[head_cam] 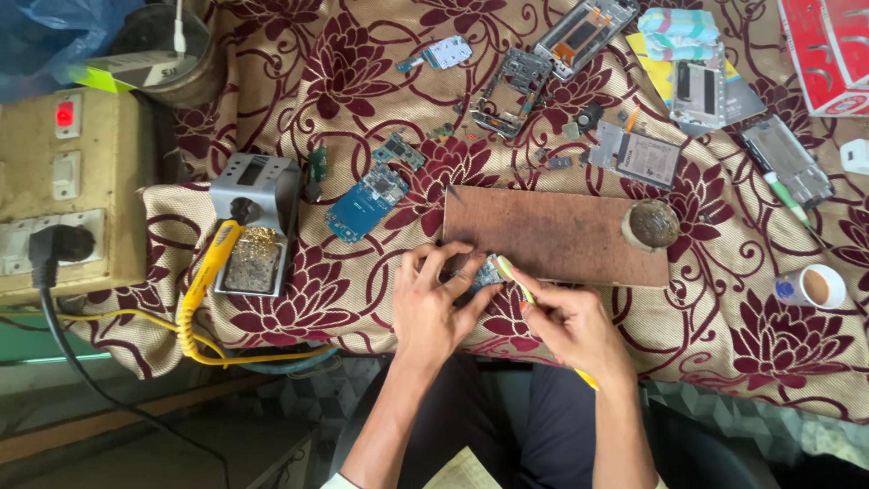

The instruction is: The person uses a toothbrush to scrub a small electronic circuit board held on a wooden block. They repeatedly dip the brush into a small container of liquid and continue scrubbing the board's surface.

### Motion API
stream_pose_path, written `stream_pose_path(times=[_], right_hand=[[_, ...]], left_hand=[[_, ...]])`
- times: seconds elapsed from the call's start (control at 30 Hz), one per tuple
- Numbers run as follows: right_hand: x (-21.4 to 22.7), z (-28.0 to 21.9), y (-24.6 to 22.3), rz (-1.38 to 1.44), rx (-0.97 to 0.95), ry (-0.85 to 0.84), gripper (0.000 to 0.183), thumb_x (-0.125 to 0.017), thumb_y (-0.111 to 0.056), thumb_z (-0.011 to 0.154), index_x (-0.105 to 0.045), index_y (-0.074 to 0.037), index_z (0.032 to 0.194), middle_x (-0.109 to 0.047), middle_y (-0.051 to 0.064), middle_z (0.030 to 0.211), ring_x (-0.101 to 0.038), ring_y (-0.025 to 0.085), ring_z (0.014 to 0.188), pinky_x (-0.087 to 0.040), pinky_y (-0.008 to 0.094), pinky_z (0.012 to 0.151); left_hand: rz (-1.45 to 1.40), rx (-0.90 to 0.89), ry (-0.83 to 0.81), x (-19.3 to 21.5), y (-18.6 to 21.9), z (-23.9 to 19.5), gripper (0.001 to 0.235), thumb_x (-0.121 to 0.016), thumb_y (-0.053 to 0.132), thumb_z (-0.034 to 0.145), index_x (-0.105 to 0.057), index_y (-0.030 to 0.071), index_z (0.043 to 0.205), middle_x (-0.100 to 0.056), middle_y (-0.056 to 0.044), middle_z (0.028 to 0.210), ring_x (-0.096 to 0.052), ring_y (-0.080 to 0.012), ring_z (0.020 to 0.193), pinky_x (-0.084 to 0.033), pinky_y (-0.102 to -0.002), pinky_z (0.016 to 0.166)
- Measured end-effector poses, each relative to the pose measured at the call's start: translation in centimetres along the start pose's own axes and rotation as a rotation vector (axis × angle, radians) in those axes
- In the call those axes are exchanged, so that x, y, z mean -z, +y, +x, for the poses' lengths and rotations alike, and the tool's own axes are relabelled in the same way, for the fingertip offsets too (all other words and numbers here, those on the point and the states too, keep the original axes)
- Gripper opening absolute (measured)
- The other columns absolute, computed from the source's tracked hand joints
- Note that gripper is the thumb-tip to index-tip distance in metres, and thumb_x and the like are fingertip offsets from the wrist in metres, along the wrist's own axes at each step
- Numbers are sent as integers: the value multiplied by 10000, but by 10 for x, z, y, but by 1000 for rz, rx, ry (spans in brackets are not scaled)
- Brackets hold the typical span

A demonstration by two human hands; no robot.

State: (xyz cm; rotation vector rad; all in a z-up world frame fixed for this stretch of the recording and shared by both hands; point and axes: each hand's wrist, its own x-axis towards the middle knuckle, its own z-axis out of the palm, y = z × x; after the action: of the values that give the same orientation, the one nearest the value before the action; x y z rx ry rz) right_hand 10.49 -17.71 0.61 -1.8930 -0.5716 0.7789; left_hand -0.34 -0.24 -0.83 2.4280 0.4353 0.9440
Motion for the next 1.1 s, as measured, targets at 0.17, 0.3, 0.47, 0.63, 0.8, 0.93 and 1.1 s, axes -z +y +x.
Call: stream_pose_path(times=[0.17, 0.3, 0.47, 0.63, 0.8, 0.93, 1.1], right_hand=[[0, -3, 5, -18, 110, 77, 543, -652, 32, 899, -651, -162, 1406, -534, -99, 643, -379, -1, 505, -303, 213, 426], [0, -2, 6, -11, 79, 41, 544, -654, 31, 890, -656, -176, 1394, -513, -84, 614, -392, 5, 486, -317, 219, 409], [-2, 0, 0, -62, 120, 56, 546, -646, 27, 908, -642, -176, 1415, -505, -98, 679, -379, -4, 543, -330, 206, 447], [3, -1, -2, -11, 109, 3, 558, -630, 38, 912, -636, -166, 1432, -484, -111, 682, -371, -15, 542, -329, 195, 449], [7, 4, -4, 77, 29, -52, 544, -620, 42, 911, -649, -158, 1416, -502, -110, 616, -364, -16, 481, -297, 204, 404], [3, 4, -5, -15, 75, -4, 539, -627, 40, 905, -646, -162, 1404, -532, -123, 642, -379, -22, 486, -320, 201, 403], [3, 2, -10, 18, -3, -14, 551, -627, 26, 906, -644, -183, 1416, -502, -98, 591, -383, -8, 447, -330, 216, 378]], left_hand=[[15, -5, 3, 0, 0, 1, 379, -874, 385, 755, -821, 172, 1064, -668, 68, 1211, -565, -236, 1088, -507, -380, 896], [7, 4, -15, 0, 0, 1, 383, -878, 384, 755, -818, 165, 1063, -671, 65, 1213, -565, -241, 1089, -505, -381, 895], [-12, -3, -9, 3, -1, 1, 389, -872, 376, 746, -821, 178, 1077, -665, 61, 1227, -562, -246, 1119, -500, -391, 921], [-33, 4, -36, 1, -2, -2, 393, -870, 366, 756, -817, 180, 1098, -661, 54, 1256, -554, -251, 1138, -496, -392, 931], [-19, -12, -25, 2, -2, 1, 394, -878, 372, 749, -820, 180, 1088, -657, 55, 1247, -551, -251, 1128, -493, -397, 921], [-18, -7, -28, 1, -3, -1, 386, -877, 371, 752, -819, 178, 1081, -660, 57, 1245, -550, -251, 1131, -492, -394, 924], [-26, 0, -31, 2, -1, -1, 380, -878, 370, 748, -816, 171, 1066, -666, 53, 1237, -555, -258, 1131, -486, -395, 918]])
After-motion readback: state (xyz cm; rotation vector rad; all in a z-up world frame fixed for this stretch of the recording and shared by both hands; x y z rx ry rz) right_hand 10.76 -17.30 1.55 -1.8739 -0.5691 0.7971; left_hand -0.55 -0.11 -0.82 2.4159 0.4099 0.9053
